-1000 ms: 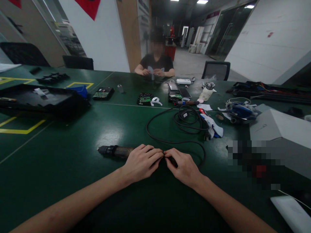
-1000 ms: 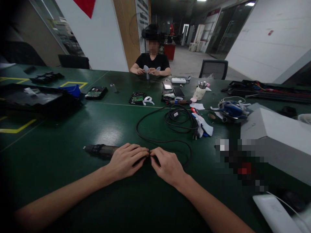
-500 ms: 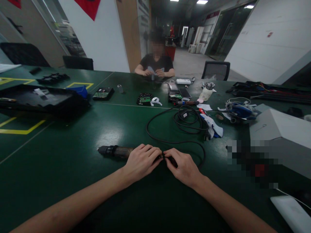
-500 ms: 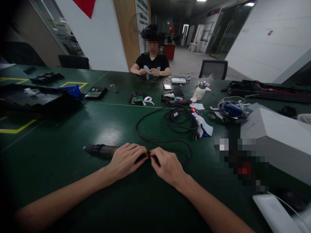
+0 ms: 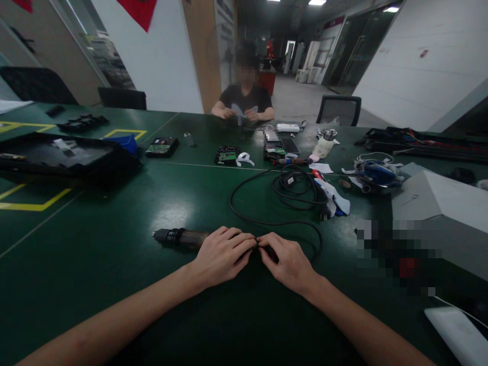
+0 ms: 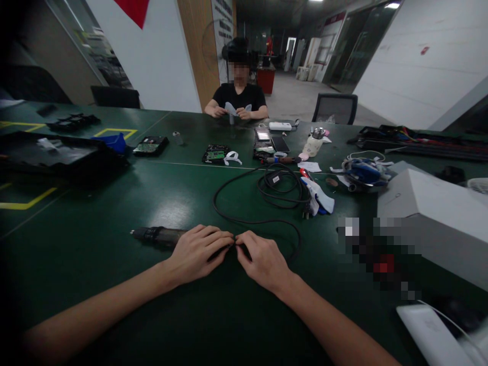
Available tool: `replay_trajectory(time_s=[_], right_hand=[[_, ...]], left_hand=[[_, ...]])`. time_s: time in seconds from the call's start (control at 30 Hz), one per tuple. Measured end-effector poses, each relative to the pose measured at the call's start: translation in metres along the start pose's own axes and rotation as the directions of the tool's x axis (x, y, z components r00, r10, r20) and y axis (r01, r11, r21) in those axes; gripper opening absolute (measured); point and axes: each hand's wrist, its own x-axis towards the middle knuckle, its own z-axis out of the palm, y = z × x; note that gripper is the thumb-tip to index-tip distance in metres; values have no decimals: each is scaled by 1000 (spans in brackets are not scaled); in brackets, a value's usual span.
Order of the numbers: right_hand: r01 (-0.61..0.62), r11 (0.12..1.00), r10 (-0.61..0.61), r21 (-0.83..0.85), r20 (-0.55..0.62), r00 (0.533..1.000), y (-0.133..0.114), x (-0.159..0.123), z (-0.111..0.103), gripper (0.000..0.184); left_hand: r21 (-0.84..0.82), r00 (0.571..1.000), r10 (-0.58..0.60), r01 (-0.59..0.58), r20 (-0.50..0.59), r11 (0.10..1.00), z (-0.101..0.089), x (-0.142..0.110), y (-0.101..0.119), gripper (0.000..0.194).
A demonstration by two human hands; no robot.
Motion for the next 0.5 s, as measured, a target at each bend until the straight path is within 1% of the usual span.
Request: replay_trajectory(time_s=[0.1, 0.17, 0.23, 0.3, 0.37, 0.43, 0.5], right_hand=[[4, 1000, -4, 1, 2, 1000, 0, 0, 0, 18], [7, 1000, -7, 6, 9, 1000, 0, 0, 0, 17], [9, 1000, -9, 13, 10, 1000, 0, 0, 0, 16], [7, 1000, -7, 14, 11, 1000, 0, 0, 0, 16], [2, 1000, -2, 11, 13, 1000, 0, 0, 0, 16], [2, 1000, -2, 11, 15, 1000, 0, 0, 0, 17], [5, 1000, -5, 13, 18, 1000, 0, 0, 0, 17]], left_hand=[[6, 999, -44, 44, 4, 999, 1, 0, 0, 19], [11, 997, -83, 83, 4, 996, 2, 0, 0, 19], [2, 997, -71, 71, 7, 997, 2, 0, 0, 22], [-15, 1000, -27, 27, 5, 1000, 2, 0, 0, 25], [-20, 1000, -13, 13, 2, 1000, 1, 0, 0, 23], [-10, 999, -49, 49, 3, 999, 1, 1, 0, 18], [1, 996, -92, 92, 9, 996, 0, 2, 1, 17]])
